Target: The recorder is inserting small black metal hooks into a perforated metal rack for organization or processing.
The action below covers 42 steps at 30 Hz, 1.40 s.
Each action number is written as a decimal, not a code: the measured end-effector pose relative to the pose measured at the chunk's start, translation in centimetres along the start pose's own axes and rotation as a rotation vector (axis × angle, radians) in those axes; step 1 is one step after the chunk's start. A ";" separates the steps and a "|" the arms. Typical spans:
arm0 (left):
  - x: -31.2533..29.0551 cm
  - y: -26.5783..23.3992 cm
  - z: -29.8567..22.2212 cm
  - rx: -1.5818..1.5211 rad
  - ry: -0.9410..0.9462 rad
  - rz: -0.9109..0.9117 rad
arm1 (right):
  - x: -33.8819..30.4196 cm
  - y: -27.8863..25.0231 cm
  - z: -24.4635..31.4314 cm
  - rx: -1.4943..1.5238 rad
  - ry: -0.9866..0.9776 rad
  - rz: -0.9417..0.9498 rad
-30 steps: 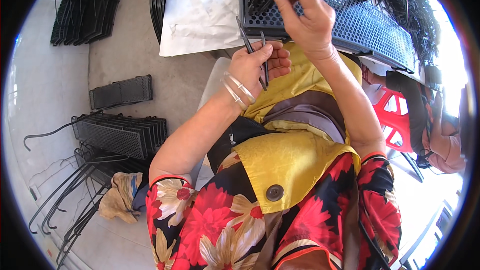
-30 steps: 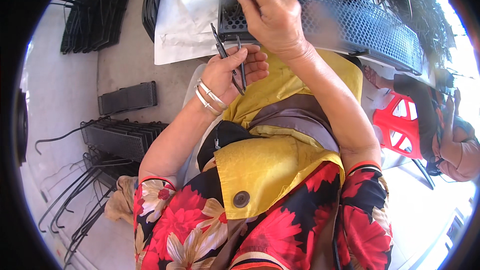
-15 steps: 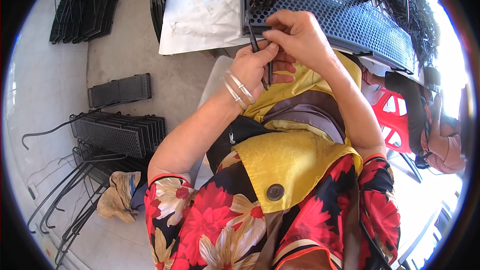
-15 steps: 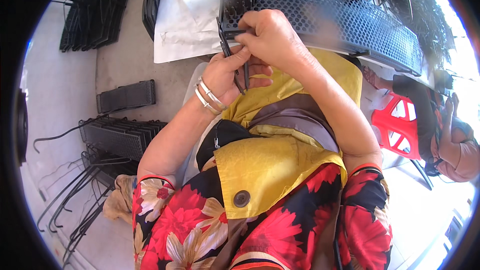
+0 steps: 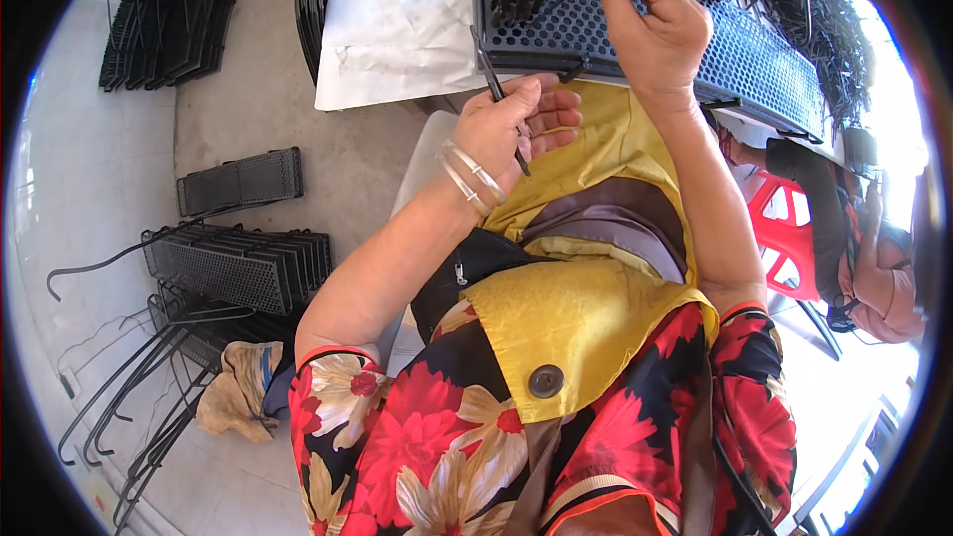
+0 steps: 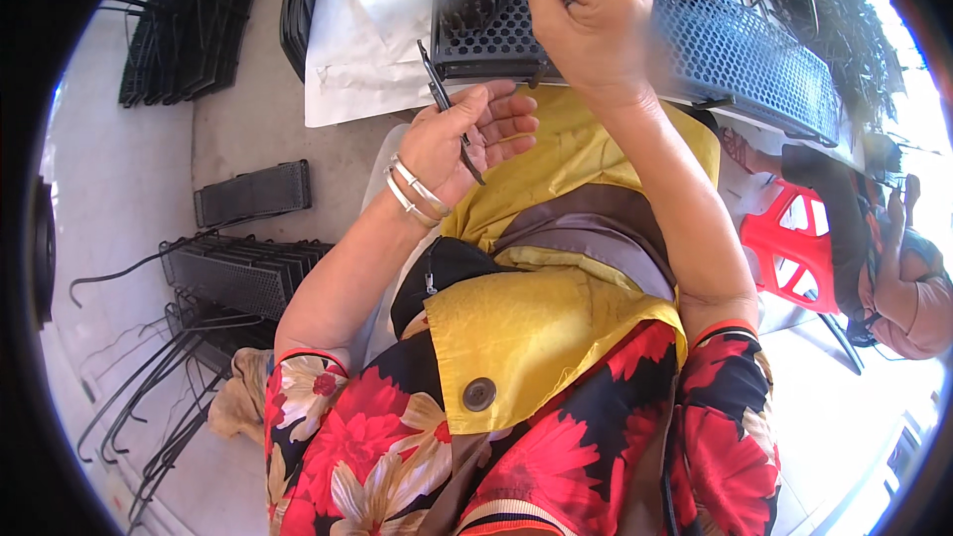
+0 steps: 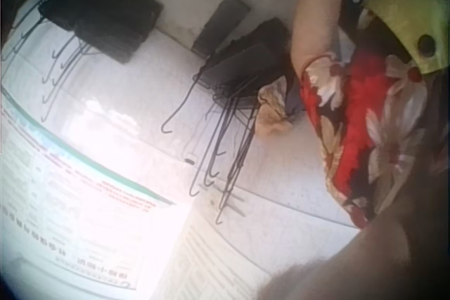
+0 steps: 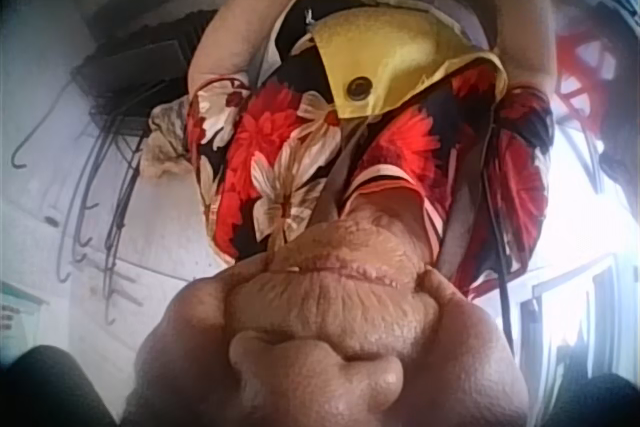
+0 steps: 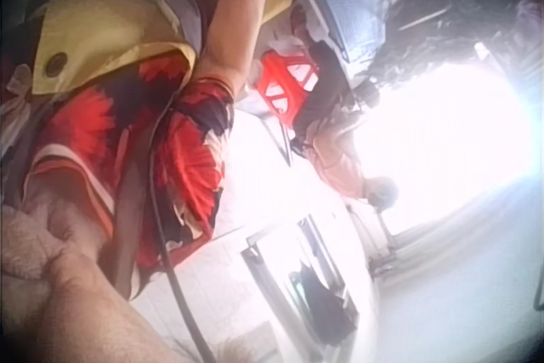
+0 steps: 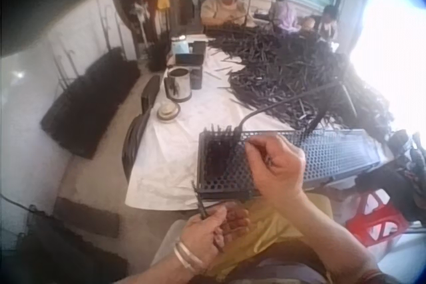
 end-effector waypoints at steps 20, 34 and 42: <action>-1.1 2.7 1.5 0.131 -0.170 0.252 | -4.2 4.8 -1.3 0.172 0.308 0.475; -1.6 -2.9 0.9 0.227 -0.086 -0.332 | -3.4 0.8 -5.0 0.375 0.579 0.133; -2.6 -1.6 1.8 0.023 -0.139 -0.293 | -1.9 1.0 -0.8 0.155 0.092 -0.039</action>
Point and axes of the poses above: each hand's wrist, its own x-axis towards the middle knuckle, its own y-axis out of the palm, z = x × y, the point moved 10 cm from there along x, towards the middle knuckle, and after that the axes turned 7 degrees about y, right-handed, at the moved point
